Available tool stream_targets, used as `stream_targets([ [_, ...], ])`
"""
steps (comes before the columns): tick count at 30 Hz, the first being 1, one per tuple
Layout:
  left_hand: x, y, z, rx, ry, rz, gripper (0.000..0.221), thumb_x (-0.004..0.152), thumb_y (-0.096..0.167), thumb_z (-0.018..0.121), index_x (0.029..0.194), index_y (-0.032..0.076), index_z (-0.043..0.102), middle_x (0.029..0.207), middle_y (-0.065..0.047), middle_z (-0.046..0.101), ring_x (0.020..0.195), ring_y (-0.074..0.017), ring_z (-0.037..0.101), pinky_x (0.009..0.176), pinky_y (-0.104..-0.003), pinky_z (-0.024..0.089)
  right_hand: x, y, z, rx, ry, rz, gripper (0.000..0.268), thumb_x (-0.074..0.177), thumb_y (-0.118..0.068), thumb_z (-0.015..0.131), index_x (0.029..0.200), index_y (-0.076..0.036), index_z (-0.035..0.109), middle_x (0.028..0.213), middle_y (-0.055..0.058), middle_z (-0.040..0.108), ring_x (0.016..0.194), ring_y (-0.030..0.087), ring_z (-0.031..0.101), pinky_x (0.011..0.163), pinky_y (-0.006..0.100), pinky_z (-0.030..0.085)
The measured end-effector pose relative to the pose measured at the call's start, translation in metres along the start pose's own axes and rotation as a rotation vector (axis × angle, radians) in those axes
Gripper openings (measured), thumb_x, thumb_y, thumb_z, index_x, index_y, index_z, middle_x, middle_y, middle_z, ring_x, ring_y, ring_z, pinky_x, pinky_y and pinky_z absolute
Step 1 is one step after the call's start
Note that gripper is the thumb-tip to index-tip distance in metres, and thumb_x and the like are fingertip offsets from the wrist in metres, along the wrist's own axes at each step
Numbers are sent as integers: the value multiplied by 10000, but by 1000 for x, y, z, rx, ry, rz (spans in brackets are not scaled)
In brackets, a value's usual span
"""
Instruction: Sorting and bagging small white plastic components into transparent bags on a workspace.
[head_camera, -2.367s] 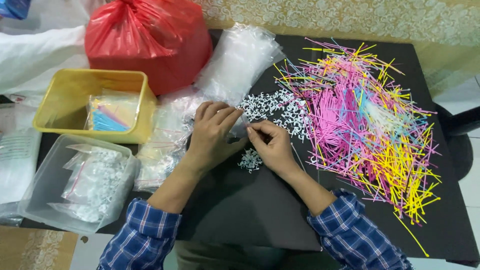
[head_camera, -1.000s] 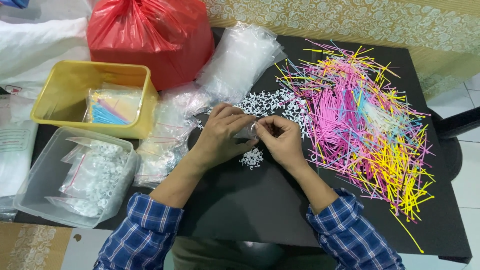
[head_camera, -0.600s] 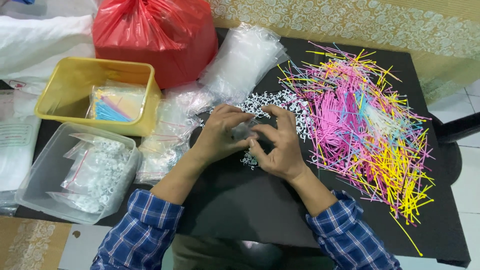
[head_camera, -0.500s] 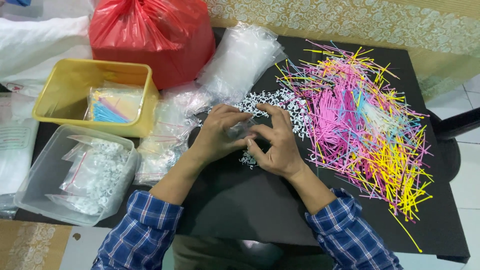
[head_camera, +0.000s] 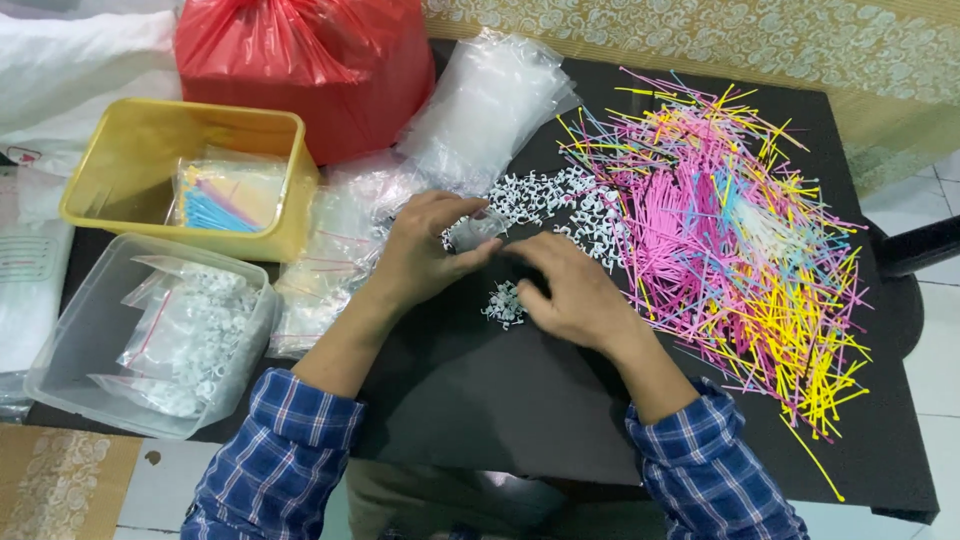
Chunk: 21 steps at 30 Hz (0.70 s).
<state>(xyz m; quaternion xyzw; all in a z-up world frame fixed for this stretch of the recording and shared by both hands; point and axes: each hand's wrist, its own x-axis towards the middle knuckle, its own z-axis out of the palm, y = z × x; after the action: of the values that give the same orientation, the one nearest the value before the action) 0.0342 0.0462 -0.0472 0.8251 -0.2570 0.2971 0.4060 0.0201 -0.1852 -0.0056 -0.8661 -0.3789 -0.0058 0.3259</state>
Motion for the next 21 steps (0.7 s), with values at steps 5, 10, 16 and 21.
stream_targets([
  [5, -1, 5, -2, -23, -41, -43, 442, 756, 240, 883, 1132, 63, 734, 888, -89, 765, 935, -306, 710, 856, -429, 524, -6, -30, 9, -210, -191, -88, 501, 704, -212, 670, 1160, -7, 702, 1214, 270, 654, 1238, 461, 584, 999, 508, 486],
  [10, -1, 10, -4, -44, -67, -84, 446, 750, 230, 884, 1142, 78, 736, 896, -70, 771, 947, -294, 713, 863, -415, 520, -11, -32, 19, -308, -374, -18, 423, 755, -93, 632, 1157, 10, 714, 1213, 249, 643, 1276, 429, 539, 942, 442, 518],
  [16, 4, 13, -11, -111, -78, -132, 419, 774, 229, 879, 1143, 88, 739, 905, -69, 776, 949, -289, 716, 857, -418, 526, -16, -16, 33, -324, -274, -4, 213, 850, 1, 620, 1022, -18, 743, 1015, 144, 671, 1082, 302, 618, 807, 325, 568],
  [21, 5, 13, -16, -123, -99, -152, 436, 752, 181, 893, 1150, 87, 740, 912, -72, 777, 948, -283, 717, 840, -402, 536, -14, -6, 31, -134, -211, 57, 183, 915, 9, 588, 982, -43, 750, 970, 129, 684, 976, 266, 662, 770, 283, 576],
])
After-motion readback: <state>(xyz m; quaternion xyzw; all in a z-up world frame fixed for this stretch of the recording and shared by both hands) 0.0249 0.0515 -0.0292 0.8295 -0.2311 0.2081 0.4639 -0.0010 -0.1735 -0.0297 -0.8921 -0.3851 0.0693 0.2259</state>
